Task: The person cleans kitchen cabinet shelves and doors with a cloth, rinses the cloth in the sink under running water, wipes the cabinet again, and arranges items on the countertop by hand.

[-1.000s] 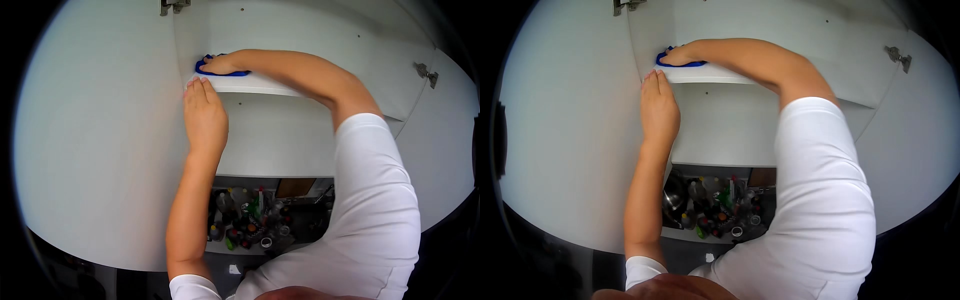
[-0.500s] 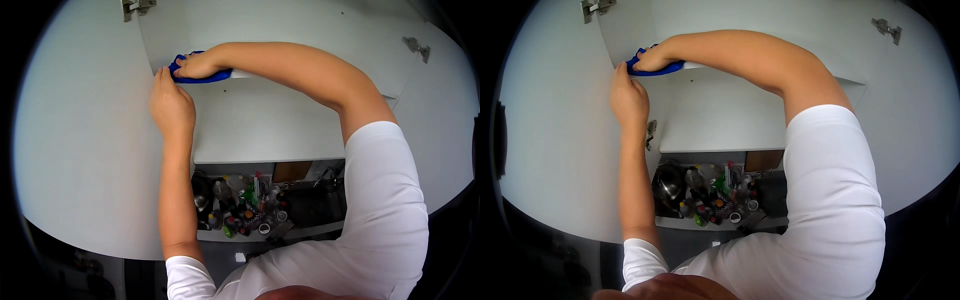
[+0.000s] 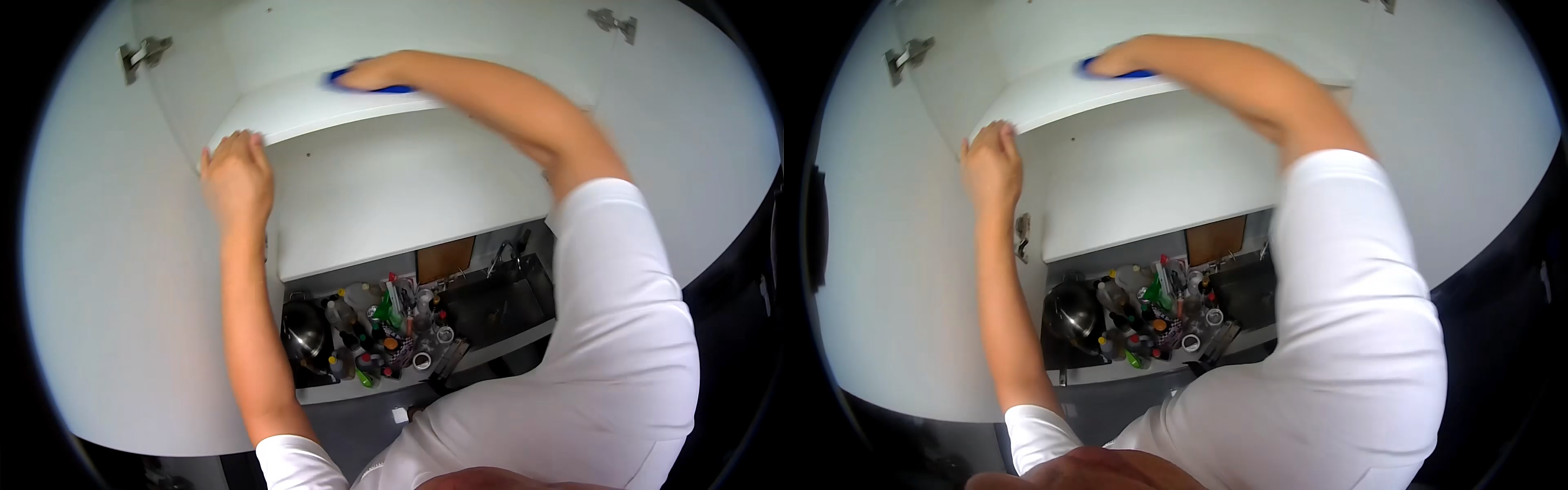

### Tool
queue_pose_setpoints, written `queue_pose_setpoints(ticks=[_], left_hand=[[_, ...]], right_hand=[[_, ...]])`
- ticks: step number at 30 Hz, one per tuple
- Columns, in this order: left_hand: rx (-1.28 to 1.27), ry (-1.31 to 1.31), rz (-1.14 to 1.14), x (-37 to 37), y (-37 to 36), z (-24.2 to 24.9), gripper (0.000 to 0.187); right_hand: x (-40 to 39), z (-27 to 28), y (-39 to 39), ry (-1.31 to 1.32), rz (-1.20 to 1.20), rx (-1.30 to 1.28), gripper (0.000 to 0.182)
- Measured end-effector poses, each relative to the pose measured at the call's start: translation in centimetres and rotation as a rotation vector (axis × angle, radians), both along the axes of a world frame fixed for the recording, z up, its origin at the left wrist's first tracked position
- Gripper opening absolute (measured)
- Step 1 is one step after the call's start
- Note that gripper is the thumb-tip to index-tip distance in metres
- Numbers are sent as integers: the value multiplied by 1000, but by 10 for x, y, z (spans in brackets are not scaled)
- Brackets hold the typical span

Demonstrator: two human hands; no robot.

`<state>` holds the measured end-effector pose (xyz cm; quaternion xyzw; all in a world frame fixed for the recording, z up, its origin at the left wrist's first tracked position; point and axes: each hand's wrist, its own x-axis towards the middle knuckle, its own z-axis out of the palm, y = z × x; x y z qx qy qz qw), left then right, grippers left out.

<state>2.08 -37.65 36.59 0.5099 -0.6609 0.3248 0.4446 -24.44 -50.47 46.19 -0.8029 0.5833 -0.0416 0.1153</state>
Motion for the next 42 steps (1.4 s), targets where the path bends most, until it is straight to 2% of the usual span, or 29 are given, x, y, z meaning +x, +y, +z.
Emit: queue_pose_setpoints(ticks=[2, 3, 6, 7, 9, 10, 11, 14, 16, 18, 21, 24, 26, 27, 29, 30, 33, 34, 36, 39, 42], left_hand=[[21, -10, 37, 6, -2, -1, 36], [30, -19, 54, 7, -3, -3, 37], [8, -45, 46, 5, -17, -2, 33], [26, -53, 16, 0, -16, -3, 33], [94, 46, 9, -5, -9, -1, 34], [63, 50, 27, -13, -4, -1, 34], [55, 60, 22, -17, -2, -1, 34], [30, 41, 58, -19, 1, 0, 35], [83, 57, 80, -11, -3, 1, 37], [123, 59, 52, -11, -6, 2, 39], [165, 88, 57, -20, 2, 9, 41], [225, 166, 111, -31, 26, 19, 43], [283, 53, 76, -21, 25, 24, 41], [282, 66, 105, -14, 23, 23, 41], [215, -10, -38, -2, 22, 19, 43], [255, 0, -45, -2, 26, 22, 41], [215, -116, 1, 5, 20, 19, 40], [285, -60, 14, -3, 31, 23, 41], [291, -66, 33, -5, 32, 21, 42], [259, -48, 3, 3, 22, 16, 43], [276, -30, -42, 3, 18, 14, 44]], right_hand=[[77, 7, 34, -71, 239, 1, 71], [89, 5, 34, 23, 240, -133, 82], [18, 5, 64, 137, 171, -147, 86], [-33, 8, 81, 75, 137, -99, 85], [-146, 5, 80, 135, -73, -67, 81], [-218, 1, 58, 297, -52, -37, 77], [-257, -2, 95, 98, -275, -117, 72], [-254, 3, 84, -15, -303, -76, 70], [-208, 0, 79, 23, -381, -51, 75], [-155, -6, 129, 82, -329, -179, 88], [-218, -7, 134, -7, -243, -75, 87], [-302, -3, 123, 74, -496, -87, 87], [-295, 5, 96, 136, -662, -82, 76], [-286, 8, 72, 143, -631, -87, 76], [-270, 15, 22, 74, -514, 20, 68], [-252, 18, 0, 46, -485, 33, 69], [-158, 20, -53, 44, -321, 23, 73], [-122, 17, -66, 35, -242, 19, 74], [-48, 15, -72, 13, -78, -2, 77], [44, 12, -36, -2, 159, -45, 81], [38, 10, -9, 38, 261, -78, 85]])
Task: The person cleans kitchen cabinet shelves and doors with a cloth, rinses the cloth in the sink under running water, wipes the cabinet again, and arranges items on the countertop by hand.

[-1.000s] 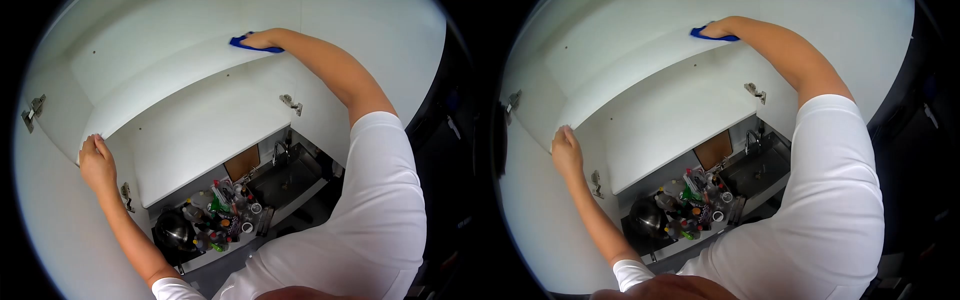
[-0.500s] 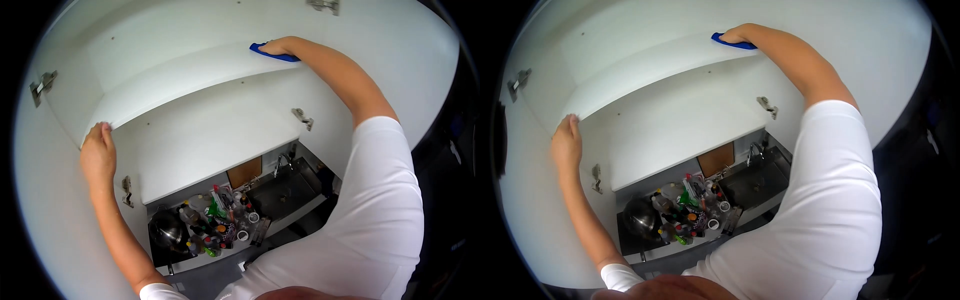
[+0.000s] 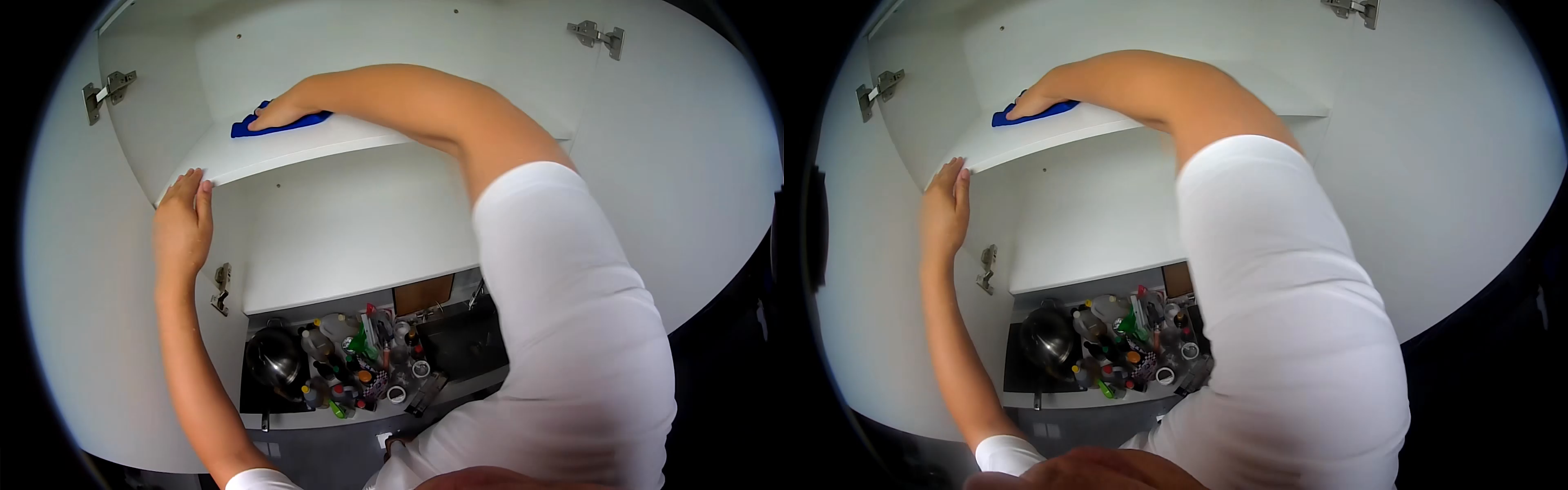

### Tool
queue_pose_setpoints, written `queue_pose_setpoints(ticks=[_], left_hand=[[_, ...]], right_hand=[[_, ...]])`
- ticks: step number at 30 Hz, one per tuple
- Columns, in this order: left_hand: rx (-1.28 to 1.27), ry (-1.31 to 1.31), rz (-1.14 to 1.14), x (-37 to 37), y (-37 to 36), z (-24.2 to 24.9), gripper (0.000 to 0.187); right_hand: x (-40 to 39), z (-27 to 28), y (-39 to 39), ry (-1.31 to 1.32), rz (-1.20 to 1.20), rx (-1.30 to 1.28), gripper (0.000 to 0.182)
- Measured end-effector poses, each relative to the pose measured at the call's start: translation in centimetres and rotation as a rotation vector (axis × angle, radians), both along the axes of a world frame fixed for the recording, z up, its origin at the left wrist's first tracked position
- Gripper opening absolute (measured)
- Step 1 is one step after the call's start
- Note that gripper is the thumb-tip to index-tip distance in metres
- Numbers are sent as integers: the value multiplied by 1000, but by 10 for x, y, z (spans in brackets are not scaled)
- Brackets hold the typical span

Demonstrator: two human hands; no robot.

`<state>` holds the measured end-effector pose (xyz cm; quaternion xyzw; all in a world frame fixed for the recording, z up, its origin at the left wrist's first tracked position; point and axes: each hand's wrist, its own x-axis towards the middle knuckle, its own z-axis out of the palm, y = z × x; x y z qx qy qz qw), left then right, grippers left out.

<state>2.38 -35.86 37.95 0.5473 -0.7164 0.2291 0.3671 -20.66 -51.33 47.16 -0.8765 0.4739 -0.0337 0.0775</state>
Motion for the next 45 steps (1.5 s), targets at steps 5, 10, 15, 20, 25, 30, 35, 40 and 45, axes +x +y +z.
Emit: queue_pose_setpoints(ticks=[5, 10, 15, 20, 25, 30, 35, 40, 45], left_hand=[[-20, 85, -25, -1, -8, -3, 41], [-4, 76, 59, -9, 11, 7, 40], [-30, 18, 93, -3, 10, 6, 43], [-4, -13, 91, -6, 7, 2, 40], [-25, -3, 74, 0, 2, -1, 38], [-27, 69, -5, 1, -2, -2, 38], [-50, 26, 37, -3, 1, 2, 37], [8, 14, 84, -5, 3, 4, 38], [40, 86, 8, 1, -6, 2, 39]], right_hand=[[-207, 0, 12, -27, -270, 96, 91], [-388, -8, -29, -209, -697, 64, 65], [-222, 4, -83, -101, -587, 108, 69], [3, -5, -89, -68, -164, 107, 73], [105, -3, -23, -112, 158, 74, 76], [-30, 0, 19, 61, 161, 60, 82], [-259, -1, 70, 54, -383, -49, 66], [-102, -8, 21, -149, -259, 165, 54], [-5, -13, 85, -17, 191, -71, 72]])
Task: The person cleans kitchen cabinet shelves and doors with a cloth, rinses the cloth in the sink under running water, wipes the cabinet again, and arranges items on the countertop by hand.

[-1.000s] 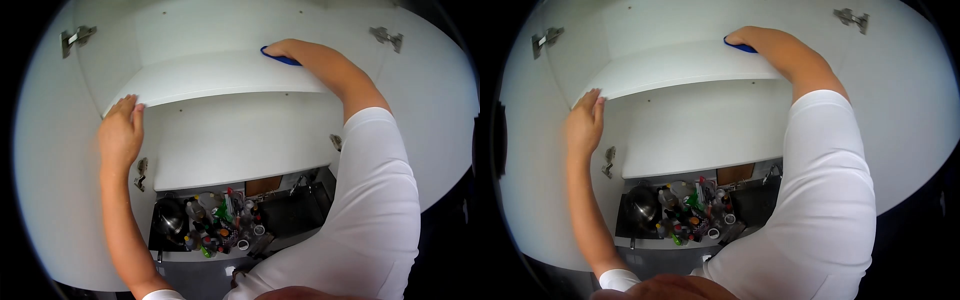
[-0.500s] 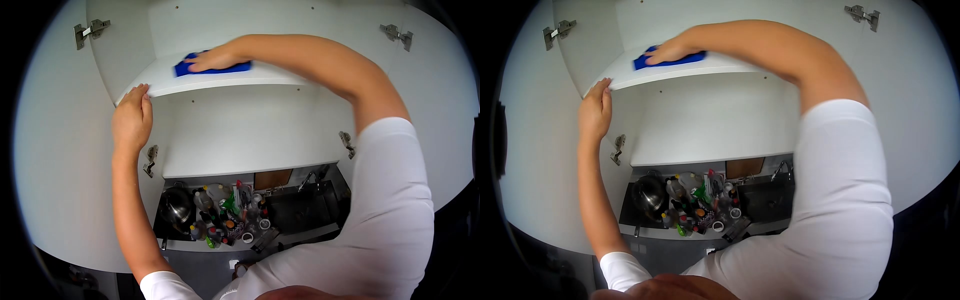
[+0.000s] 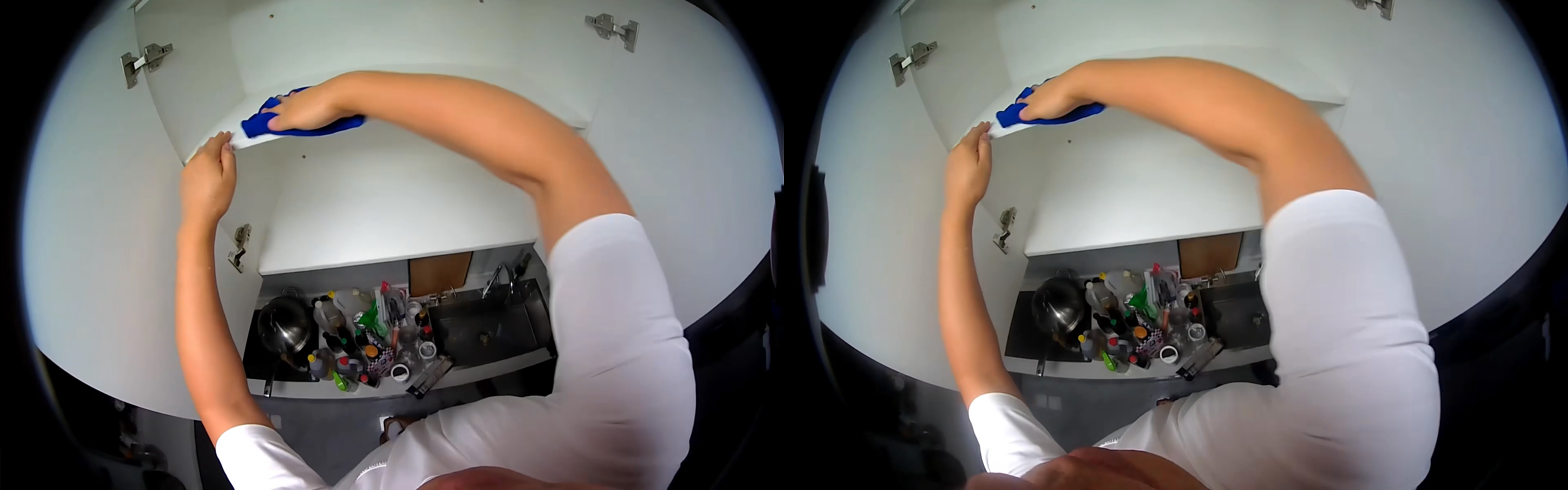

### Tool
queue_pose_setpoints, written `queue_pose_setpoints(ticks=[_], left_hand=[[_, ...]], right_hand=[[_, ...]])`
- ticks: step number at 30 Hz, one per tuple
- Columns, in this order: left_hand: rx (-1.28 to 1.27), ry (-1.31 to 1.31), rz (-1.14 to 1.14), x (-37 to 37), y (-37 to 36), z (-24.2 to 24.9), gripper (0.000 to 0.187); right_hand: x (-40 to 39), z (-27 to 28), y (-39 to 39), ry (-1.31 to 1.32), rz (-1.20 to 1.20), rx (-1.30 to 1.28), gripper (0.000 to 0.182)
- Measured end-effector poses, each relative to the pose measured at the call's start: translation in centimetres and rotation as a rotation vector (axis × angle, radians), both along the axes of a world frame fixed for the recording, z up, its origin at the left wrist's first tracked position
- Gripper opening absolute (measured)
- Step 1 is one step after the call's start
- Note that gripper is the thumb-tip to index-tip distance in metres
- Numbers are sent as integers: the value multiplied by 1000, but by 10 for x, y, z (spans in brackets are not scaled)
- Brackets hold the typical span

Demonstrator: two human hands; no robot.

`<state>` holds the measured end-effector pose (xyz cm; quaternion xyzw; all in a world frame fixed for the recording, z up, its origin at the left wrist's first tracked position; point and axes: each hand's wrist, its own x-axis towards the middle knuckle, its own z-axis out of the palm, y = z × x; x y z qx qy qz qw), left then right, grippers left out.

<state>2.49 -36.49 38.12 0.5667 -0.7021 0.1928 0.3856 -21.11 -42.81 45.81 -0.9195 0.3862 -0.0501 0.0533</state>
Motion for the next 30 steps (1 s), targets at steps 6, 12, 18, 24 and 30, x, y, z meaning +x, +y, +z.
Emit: queue_pose_setpoints(ticks=[6, 12, 18, 24, 30], left_hand=[[-28, -31, 57, 0, 5, 0, 38], [-112, -120, 30, 11, 1, -5, 39], [8, 39, 38, 4, 5, 5, 41], [-76, -99, -34, 15, 3, -2, 36], [-140, -68, -63, 16, 1, -6, 32]], right_hand=[[-202, 9, 38, 49, -443, -18, 82], [-87, 4, -5, -12, -443, 78, 75], [36, -2, -22, 43, -97, -16, 73], [-156, 2, -15, -6, -466, 125, 73], [-17, 11, -16, -40, -391, 158, 74]])
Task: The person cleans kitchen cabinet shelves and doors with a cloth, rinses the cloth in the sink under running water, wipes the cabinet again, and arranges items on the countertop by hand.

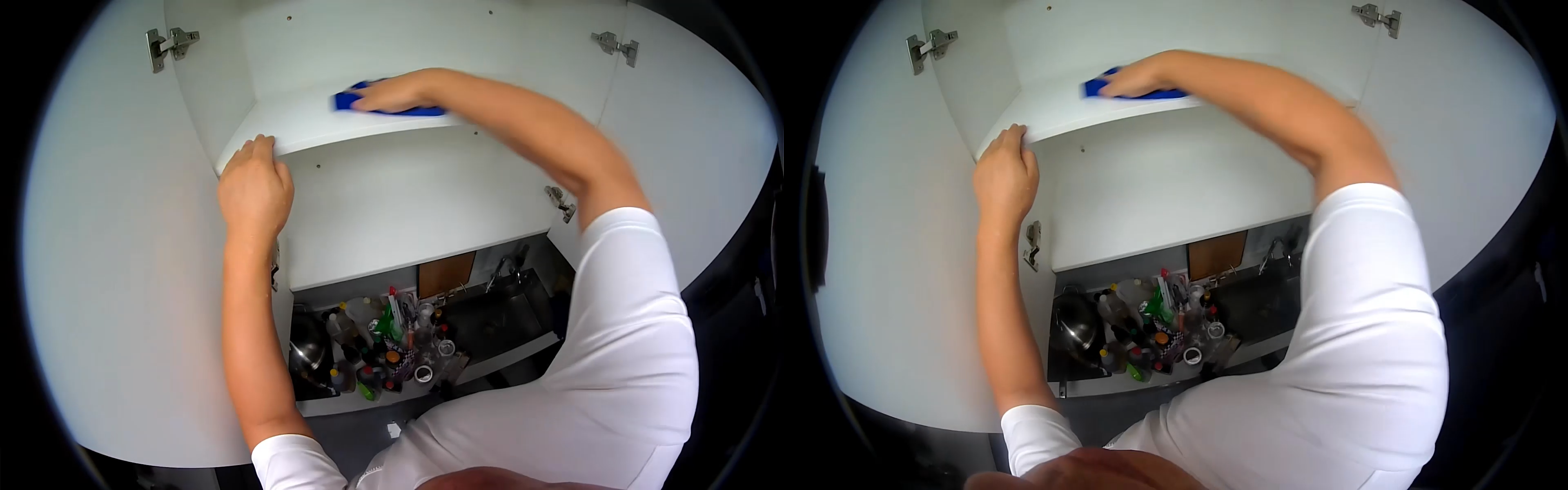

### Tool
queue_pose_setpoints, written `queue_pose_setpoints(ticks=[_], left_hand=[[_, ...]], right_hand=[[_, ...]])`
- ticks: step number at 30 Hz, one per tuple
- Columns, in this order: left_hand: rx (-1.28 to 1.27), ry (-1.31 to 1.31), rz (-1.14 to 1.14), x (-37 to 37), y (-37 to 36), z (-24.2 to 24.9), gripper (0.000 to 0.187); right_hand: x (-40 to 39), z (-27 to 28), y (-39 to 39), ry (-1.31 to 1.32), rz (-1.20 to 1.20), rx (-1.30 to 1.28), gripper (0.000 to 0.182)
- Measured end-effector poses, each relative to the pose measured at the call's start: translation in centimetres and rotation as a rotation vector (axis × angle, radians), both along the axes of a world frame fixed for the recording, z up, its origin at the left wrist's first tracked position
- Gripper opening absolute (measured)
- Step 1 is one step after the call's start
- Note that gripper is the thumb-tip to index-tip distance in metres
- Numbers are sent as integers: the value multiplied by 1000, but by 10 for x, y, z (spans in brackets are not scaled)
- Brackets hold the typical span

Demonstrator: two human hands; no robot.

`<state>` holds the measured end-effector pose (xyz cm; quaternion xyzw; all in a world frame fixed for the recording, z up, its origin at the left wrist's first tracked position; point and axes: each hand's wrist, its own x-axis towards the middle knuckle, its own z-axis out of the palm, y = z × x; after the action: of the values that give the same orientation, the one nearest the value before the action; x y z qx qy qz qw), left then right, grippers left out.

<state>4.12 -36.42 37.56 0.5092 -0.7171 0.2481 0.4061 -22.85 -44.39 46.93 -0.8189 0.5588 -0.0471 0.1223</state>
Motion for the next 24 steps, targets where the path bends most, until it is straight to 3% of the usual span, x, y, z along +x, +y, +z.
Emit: queue_pose_setpoints(ticks=[2, 4, 8, 9, 12, 13, 14, 16, 20, 23, 24], left_hand=[[-55, -6, 2, 6, -9, -7, 33], [-112, -28, -16, 6, -13, -7, 34], [-47, 14, -9, -1, -2, -8, 35], [-55, 12, 20, -4, -4, -8, 35], [-46, 36, 4, -4, -7, -10, 37], [-46, 33, 5, -6, -6, -8, 37], [-16, 54, 6, -7, -1, -7, 37], [8, 58, -3, -6, -4, -5, 38], [-17, 48, 38, -7, -1, -11, 38], [9, 62, 68, -5, 2, -7, 38], [12, 31, 56, -7, 3, -5, 38]], right_hand=[[48, 0, 2, 17, 147, -32, 68], [23, 0, -6, -59, 191, 22, 60], [-139, 4, 5, -329, 86, 171, 55], [-146, 7, 4, -278, 49, 56, 55], [-89, 0, 12, -176, -6, -50, 57], [-60, -1, 15, -98, 88, -111, 58], [-48, -5, 4, -138, 131, -16, 64], [-54, 1, 31, -115, 107, -35, 63], [-154, -7, 49, -207, 90, -86, 56], [-134, -7, 47, -230, 144, -142, 51], [-107, -1, 37, -245, 139, 19, 55]])
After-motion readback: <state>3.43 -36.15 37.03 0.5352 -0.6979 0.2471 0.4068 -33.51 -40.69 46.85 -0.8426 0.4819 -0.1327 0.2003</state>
